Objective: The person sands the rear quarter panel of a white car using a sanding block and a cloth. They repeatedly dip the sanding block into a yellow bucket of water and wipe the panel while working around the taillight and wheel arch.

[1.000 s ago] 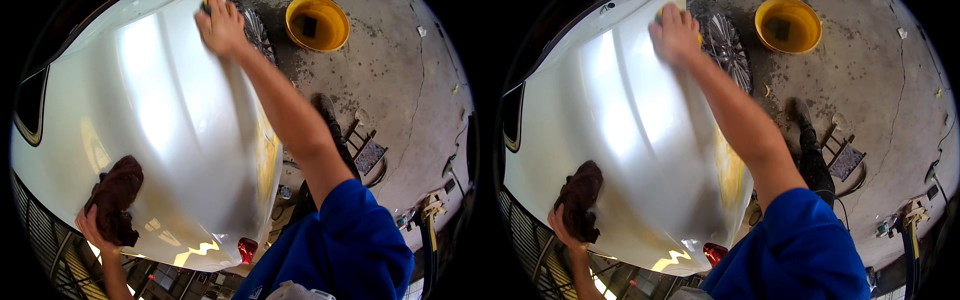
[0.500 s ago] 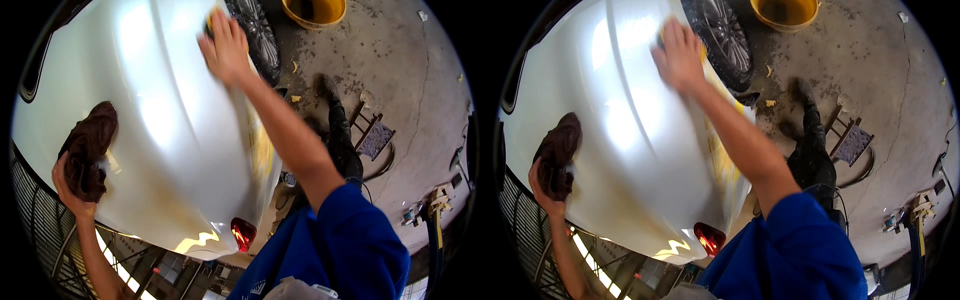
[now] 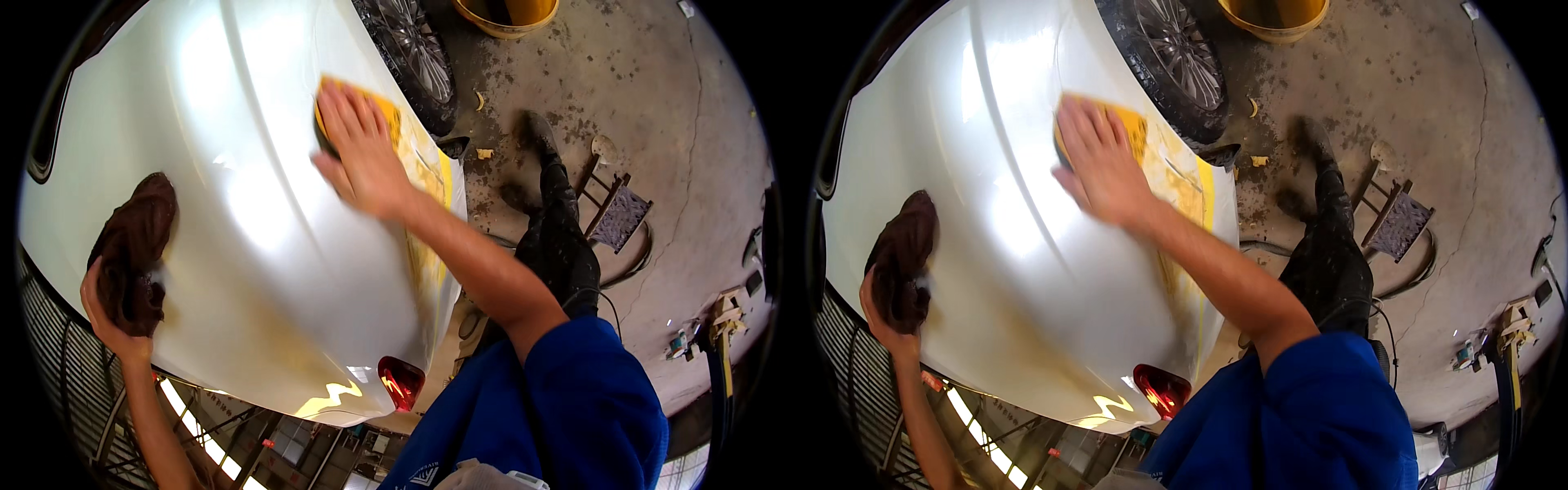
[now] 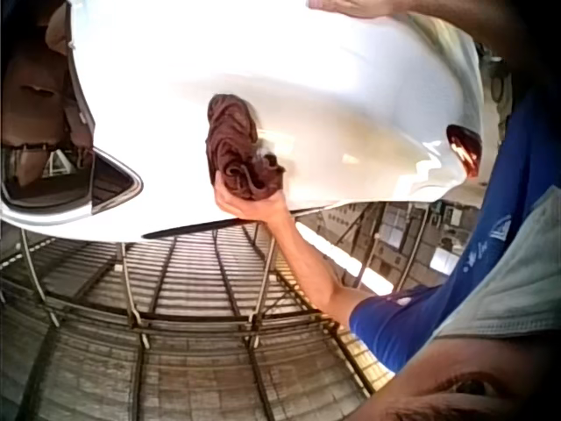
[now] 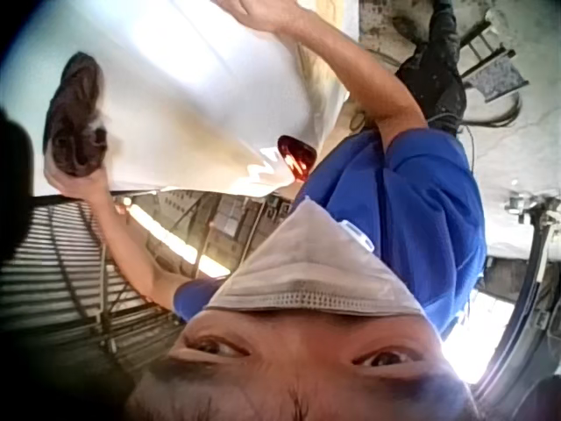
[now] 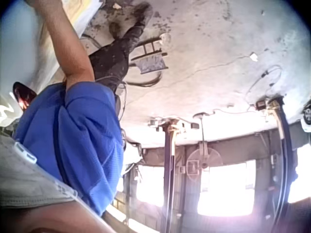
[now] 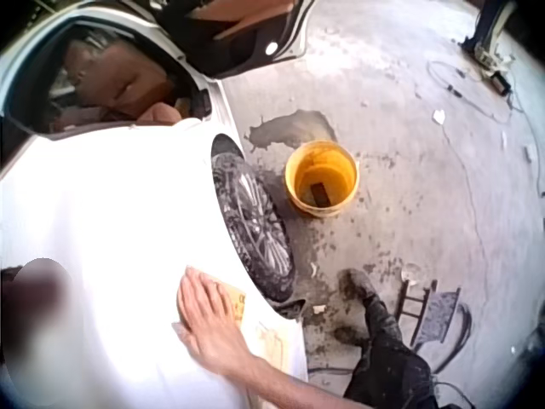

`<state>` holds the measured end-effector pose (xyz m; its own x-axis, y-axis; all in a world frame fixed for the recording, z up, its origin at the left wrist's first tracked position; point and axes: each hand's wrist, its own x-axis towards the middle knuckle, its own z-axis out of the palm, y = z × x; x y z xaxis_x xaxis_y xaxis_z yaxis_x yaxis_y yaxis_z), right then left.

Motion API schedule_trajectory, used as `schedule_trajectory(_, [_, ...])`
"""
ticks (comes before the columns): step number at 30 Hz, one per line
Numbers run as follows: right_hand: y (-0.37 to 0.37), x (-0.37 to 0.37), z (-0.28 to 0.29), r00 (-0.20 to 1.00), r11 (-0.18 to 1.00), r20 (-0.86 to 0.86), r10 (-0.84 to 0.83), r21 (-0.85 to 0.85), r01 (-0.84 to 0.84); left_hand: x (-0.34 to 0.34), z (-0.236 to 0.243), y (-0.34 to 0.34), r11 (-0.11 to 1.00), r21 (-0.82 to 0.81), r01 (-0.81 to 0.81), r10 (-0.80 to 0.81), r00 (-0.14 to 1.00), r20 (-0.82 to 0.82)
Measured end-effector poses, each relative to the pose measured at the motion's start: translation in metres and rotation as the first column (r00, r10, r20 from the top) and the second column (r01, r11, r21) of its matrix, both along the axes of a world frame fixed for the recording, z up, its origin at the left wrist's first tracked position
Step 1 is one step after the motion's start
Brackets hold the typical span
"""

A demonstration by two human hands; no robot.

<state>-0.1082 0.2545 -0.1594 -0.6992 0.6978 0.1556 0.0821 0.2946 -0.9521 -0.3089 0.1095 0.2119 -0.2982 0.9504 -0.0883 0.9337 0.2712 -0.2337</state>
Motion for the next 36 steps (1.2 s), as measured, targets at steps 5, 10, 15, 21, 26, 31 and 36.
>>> schedule_trajectory(5, [0.075,-0.058,-0.002,0.989,0.990,-0.077,-0.123,0.059,0.128,-0.006,0.003,0.002,0.999,0.021,0.023,-0.025,0.996,0.087])
schedule_trajectory(10, [0.077,-0.066,-0.013,0.986,0.985,-0.090,-0.137,0.092,0.145,-0.007,0.001,0.004,0.999,0.015,0.036,-0.037,0.993,0.114])
schedule_trajectory(15, [0.015,-0.013,-0.002,0.999,0.998,-0.021,-0.043,0.037,0.044,0.001,0.002,0.000,0.999,0.002,-0.047,0.047,0.998,0.039])
schedule_trajectory(21, [0.111,-0.108,0.000,0.976,0.977,-0.126,-0.180,0.089,0.192,-0.002,-0.003,0.009,1.000,0.028,0.015,-0.016,0.999,0.048])
schedule_trajectory(26, [-0.006,0.002,0.022,0.982,0.981,-0.051,0.180,0.079,-0.176,0.003,0.002,0.003,1.000,-0.001,-0.022,0.022,0.999,0.047])
schedule_trajectory(31, [0.093,-0.092,0.014,0.972,0.973,-0.228,-0.050,0.210,0.099,-0.003,-0.003,0.010,1.000,0.014,0.012,-0.012,1.000,0.009])
schedule_trajectory(36, [0.047,-0.064,0.018,0.993,0.984,-0.113,0.011,0.180,0.010,0.000,-0.003,0.003,1.000,0.013,-0.002,0.002,1.000,0.000])
